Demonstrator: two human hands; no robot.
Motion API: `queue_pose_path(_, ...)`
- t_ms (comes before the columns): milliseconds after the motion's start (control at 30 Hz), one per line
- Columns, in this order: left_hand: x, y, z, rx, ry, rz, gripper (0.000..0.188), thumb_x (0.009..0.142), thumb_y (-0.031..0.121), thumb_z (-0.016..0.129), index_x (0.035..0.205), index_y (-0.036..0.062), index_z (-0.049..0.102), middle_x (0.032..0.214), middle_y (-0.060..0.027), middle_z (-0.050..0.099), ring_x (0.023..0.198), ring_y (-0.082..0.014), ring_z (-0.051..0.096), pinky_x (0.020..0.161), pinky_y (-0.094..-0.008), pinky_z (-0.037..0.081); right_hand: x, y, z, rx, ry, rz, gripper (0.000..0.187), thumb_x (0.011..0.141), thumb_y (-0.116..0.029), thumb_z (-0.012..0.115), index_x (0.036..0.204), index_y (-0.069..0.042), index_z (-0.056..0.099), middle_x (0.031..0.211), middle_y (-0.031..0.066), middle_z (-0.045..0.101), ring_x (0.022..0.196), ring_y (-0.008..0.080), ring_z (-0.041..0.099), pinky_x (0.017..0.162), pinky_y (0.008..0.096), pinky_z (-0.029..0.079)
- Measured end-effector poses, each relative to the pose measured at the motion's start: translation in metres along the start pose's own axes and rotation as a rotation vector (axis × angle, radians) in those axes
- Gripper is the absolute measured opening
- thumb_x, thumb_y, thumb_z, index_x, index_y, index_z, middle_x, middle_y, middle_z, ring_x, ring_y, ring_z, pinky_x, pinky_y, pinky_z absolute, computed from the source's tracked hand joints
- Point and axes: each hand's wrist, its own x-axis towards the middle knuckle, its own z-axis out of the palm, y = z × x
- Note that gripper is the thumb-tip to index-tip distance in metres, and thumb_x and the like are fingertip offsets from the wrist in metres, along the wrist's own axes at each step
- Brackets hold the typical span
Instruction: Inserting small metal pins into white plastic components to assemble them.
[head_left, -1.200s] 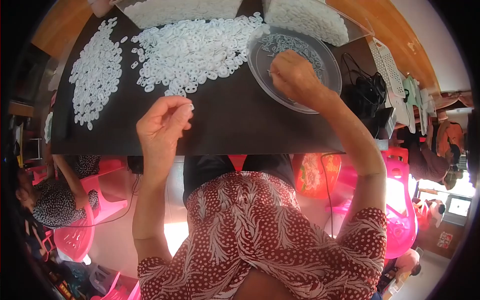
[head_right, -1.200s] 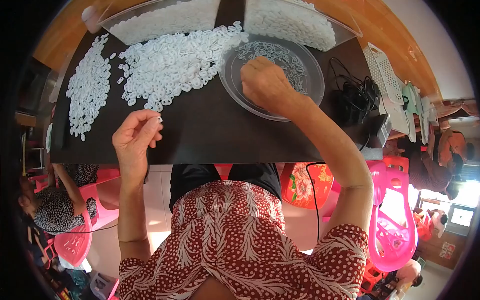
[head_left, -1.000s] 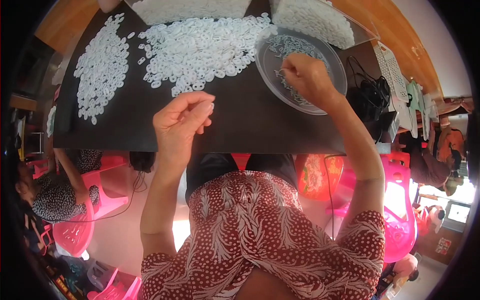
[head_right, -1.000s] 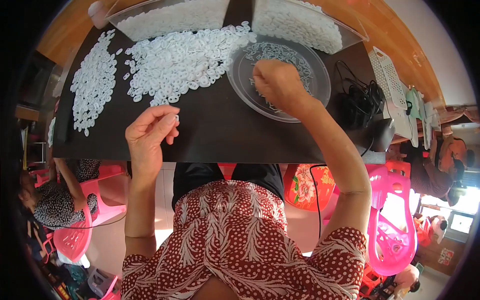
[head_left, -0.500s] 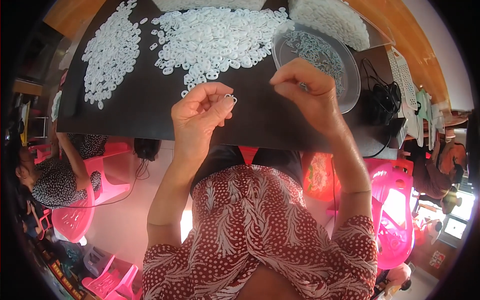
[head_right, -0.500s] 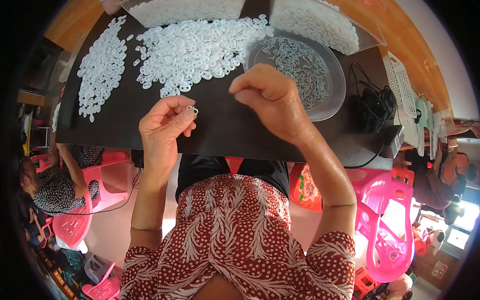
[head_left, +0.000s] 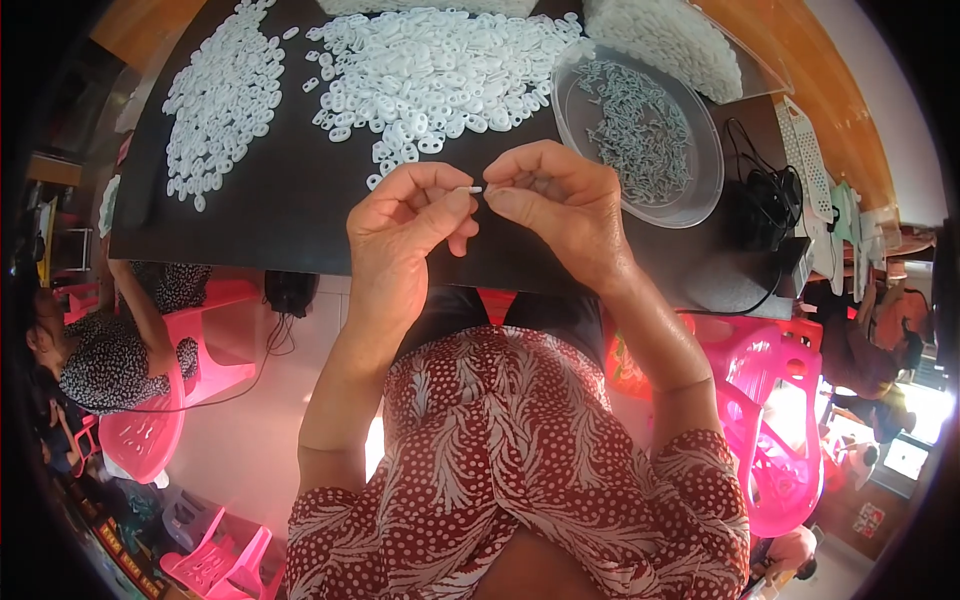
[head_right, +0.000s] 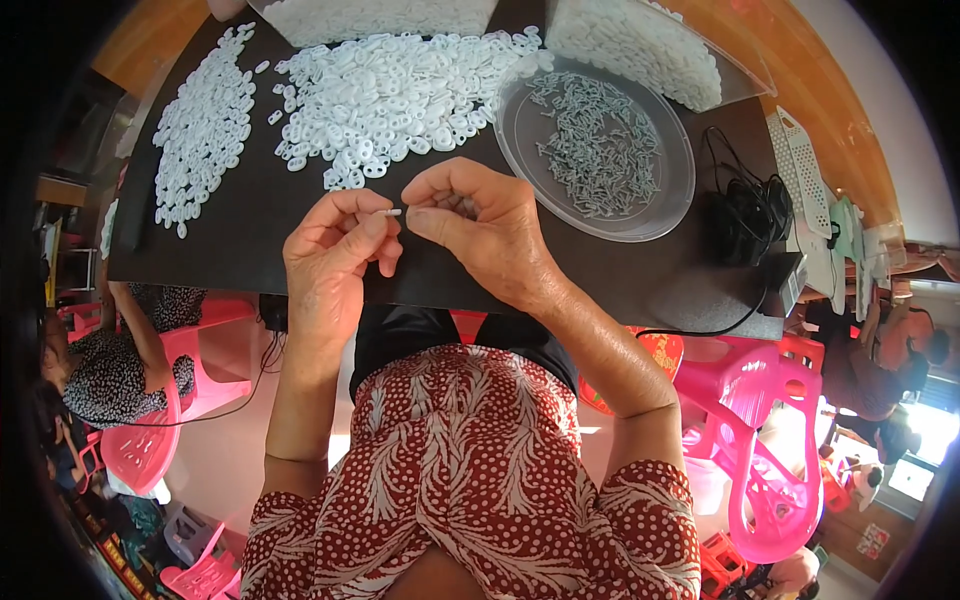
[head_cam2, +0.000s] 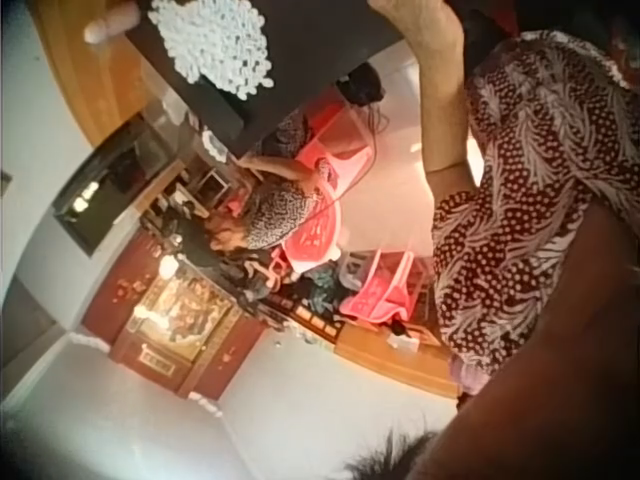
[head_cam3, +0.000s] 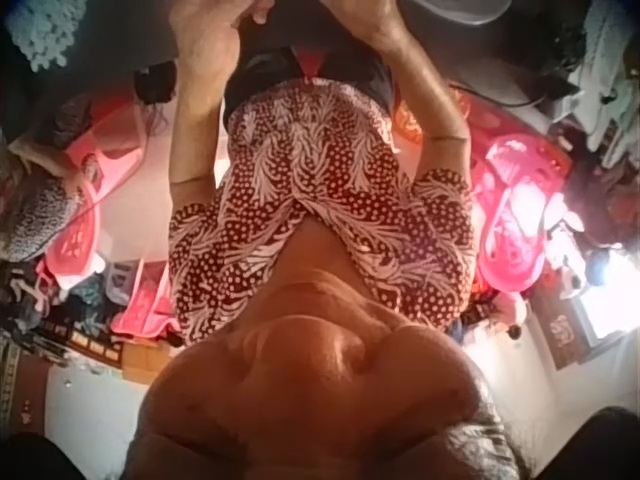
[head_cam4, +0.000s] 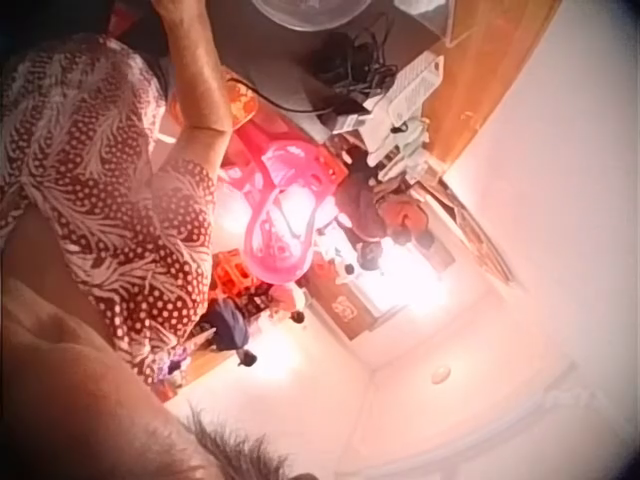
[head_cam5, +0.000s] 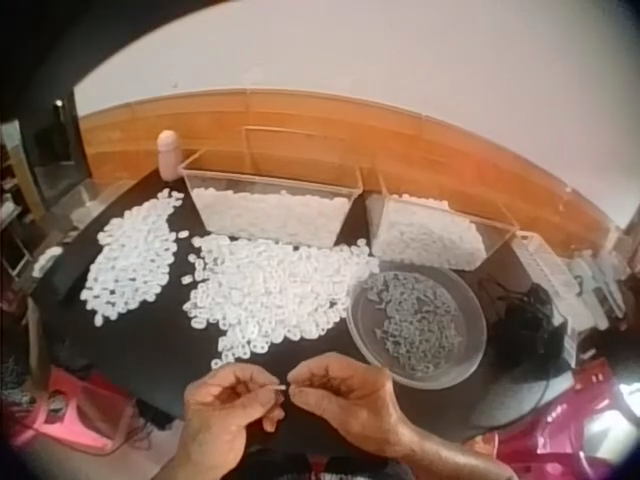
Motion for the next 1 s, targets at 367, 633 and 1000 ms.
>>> queue_pose_path(367,-0.013,-0.007,0.008,0.301,0.133,0.181,0.015,0.085,0.003,0.064,0.100,-0.0023,0.064,0.081,-0.0030,0.058,0.069,-0.0077,0.056,0.058,-0.0200,0.045,-0.002,0.004,0.012,0.030,0.025,0.005,0.014,0.079,0.000,0.066,0.093,0.000,0.063,0.082,0.0004,0.063,0.074,0.0045,0.056,0.066,0.0204,0.046)
queue_pose_path(633,-0.015,-0.002,-0.001,0.091,0.099,-0.007,0.012,0.086,0.002,0.063,0.097,-0.0038,0.063,0.082,-0.0058,0.063,0.064,-0.0096,0.059,0.053,-0.0200,0.046,-0.005,0.004,0.013,-0.078,0.014,-0.002,0.017,0.078,-0.003,0.067,0.094,-0.001,0.063,0.081,0.0015,0.064,0.074,0.0054,0.056,0.067,0.0218,0.046)
queue_pose_path(1000,-0.021,0.000,-0.003,0.099,0.095,-0.008,0.014,0.087,0.004,0.061,0.098,-0.0052,0.062,0.084,-0.0088,0.065,0.064,-0.0108,0.061,0.052,-0.0201,0.046,-0.006,0.004,0.016,-0.097,0.004,-0.024,0.017,0.077,-0.003,0.067,0.094,-0.001,0.063,0.082,0.0029,0.065,0.075,0.0074,0.057,0.067,0.0236,0.047)
